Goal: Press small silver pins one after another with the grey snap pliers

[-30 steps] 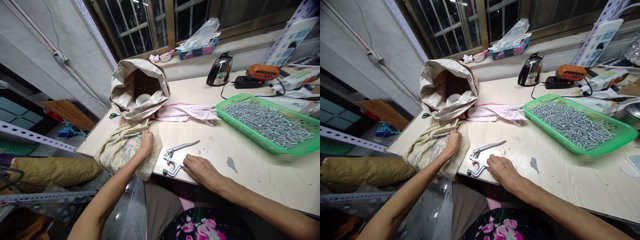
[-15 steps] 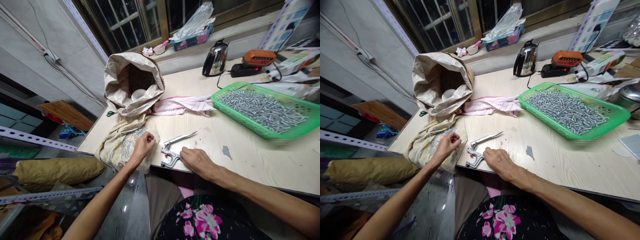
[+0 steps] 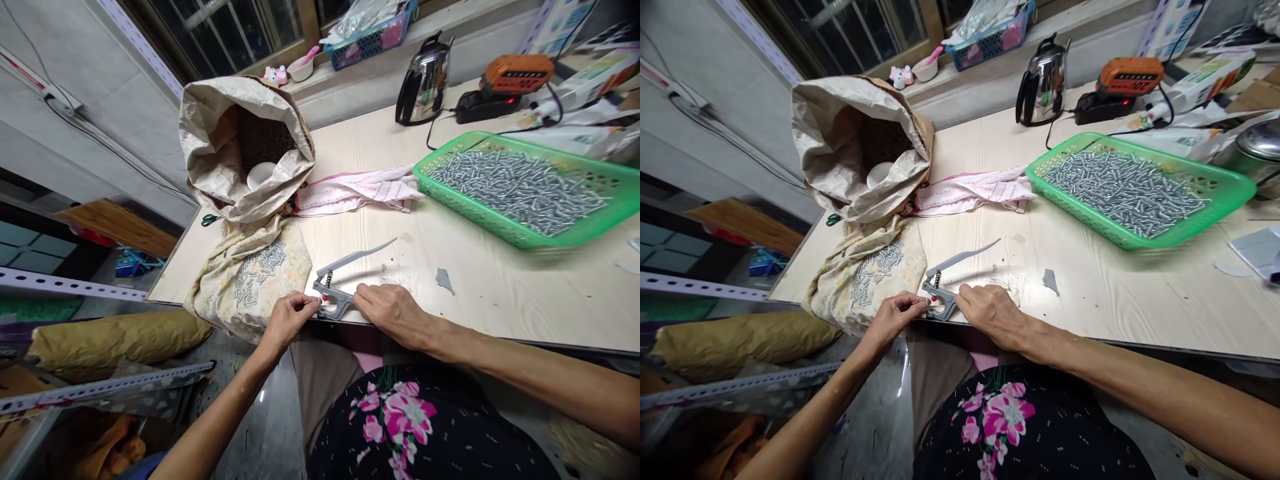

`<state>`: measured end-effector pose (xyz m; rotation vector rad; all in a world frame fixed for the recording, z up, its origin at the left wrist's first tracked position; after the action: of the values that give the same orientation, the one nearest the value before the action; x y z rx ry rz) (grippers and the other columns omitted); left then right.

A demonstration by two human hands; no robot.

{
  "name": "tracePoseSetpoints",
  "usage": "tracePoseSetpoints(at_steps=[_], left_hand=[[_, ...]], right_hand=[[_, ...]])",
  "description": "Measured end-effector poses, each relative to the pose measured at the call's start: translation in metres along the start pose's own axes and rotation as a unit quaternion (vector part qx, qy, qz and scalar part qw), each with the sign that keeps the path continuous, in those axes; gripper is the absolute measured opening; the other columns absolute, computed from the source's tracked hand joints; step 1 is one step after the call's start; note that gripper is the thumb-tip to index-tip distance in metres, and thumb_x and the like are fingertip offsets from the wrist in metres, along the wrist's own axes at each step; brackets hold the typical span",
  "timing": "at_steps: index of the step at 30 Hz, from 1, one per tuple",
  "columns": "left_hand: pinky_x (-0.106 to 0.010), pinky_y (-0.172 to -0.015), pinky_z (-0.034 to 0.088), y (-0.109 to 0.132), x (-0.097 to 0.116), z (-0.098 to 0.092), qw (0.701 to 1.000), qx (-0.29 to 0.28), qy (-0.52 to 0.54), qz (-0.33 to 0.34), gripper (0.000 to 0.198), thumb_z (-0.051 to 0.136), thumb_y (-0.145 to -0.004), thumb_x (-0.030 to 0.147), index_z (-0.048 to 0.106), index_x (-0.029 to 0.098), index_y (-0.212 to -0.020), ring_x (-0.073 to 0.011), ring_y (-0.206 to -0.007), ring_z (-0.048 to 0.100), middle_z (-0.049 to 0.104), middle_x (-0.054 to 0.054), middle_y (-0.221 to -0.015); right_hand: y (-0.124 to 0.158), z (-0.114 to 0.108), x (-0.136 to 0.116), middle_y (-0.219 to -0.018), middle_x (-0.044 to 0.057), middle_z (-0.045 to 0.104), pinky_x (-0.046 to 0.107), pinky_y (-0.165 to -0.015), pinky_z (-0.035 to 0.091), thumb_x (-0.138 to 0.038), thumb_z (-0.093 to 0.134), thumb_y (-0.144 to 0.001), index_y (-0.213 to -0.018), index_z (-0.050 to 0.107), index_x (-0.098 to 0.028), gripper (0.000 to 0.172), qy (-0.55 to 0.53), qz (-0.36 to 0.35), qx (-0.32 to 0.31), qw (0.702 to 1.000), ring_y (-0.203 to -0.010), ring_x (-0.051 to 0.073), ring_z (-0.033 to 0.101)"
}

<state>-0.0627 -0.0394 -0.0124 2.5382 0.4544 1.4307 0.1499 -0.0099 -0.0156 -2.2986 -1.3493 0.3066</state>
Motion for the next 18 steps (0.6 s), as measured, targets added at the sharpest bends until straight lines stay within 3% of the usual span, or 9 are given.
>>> tracePoseSetpoints(at_steps=[9,13,18], left_hand=[[-0.025,-0.062,0.039,-0.012,-0.003,0.002,0.995,-0.079,-0.02,-0.052,0.037,0.07,-0.065,0.048,0.072,0.013,-0.075,-0.0145,-0.065,0.056,0.066,-0.003,-0.069],[-0.025,-0.062,0.038,-0.015,0.001,0.001,0.991,-0.122,-0.022,-0.057,0.037,0.071,-0.064,0.049,0.07,0.013,-0.072,-0.0145,-0.064,0.055,0.066,-0.003,-0.066],[-0.024,-0.062,0.038,-0.019,0.003,0.002,0.991,-0.118,-0.023,-0.054,0.035,0.072,-0.063,0.046,0.07,0.012,-0.072,-0.013,-0.063,0.054,0.065,-0.002,-0.066]], right_hand=[[0.001,0.005,0.002,-0.072,0.003,0.052,0.031,-0.054,0.029,-0.004,0.032,-0.093,-0.081,0.053,-0.017,0.028,-0.042,0.019,-0.068,0.997,-0.059,0.013,0.042],[0.001,0.008,0.003,-0.073,0.004,0.053,0.032,-0.054,0.029,-0.003,0.034,-0.092,-0.082,0.054,-0.016,0.026,-0.067,0.024,-0.066,0.995,-0.06,0.015,0.042],[0.004,0.013,0.004,-0.073,0.003,0.052,0.031,-0.054,0.025,-0.002,0.035,-0.092,-0.08,0.052,-0.017,0.025,-0.056,0.035,-0.053,0.996,-0.058,0.013,0.039]])
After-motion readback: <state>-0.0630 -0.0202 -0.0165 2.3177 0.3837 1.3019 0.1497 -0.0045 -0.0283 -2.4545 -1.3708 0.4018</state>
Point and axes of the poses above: each hand's wrist, its own y-axis away from the middle knuckle, its own z-axis out of the palm, x = y × z, the point moved 3 cm from there along -y, towards the middle knuckle
